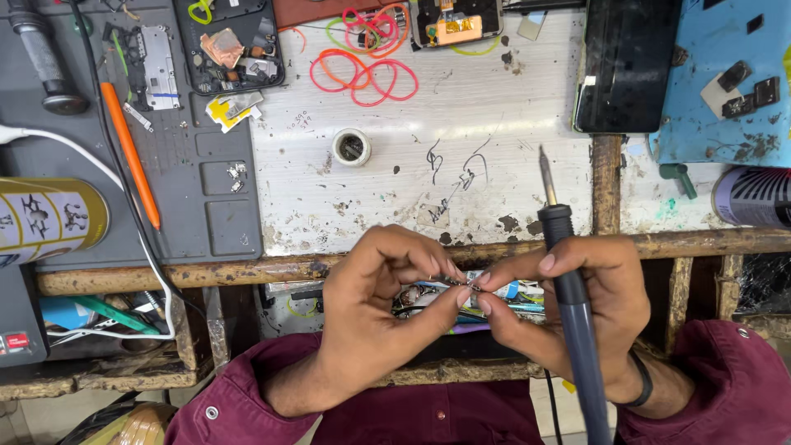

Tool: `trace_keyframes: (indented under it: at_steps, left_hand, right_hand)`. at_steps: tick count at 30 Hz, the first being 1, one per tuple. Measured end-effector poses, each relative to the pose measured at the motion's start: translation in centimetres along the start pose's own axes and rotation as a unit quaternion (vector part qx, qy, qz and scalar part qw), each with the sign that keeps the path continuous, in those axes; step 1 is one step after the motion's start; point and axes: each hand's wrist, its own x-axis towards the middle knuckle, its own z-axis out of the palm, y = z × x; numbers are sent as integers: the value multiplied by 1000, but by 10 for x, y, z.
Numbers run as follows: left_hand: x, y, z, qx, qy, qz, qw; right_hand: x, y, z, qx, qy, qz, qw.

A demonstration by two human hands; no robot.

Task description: The person uses a soldering iron and tweezers to work on a small circuit board, applying solder and adjusting components. They also use a brush to clean the board and handle a small container of solder. The workspace is cluttered with tools and electronic parts.

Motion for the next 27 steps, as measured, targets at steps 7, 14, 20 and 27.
trace_keyframes:
  at_steps: [7, 14, 20, 27]
  left_hand:
    - [2, 1, 7, 166, 14, 133, 977]
    - [1, 1, 12, 178, 21, 190, 965]
    - [2, 1, 12, 183, 16, 193, 964]
    - [19, 22, 0, 327, -70, 226, 915]
  right_hand:
    - [-7, 8, 9, -33, 64, -76, 994]
    - [-28, 22, -12, -9, 31, -92, 995]
    - [-42, 33, -20, 101, 27, -15, 994]
    - [0, 21, 1, -25, 45, -101, 994]
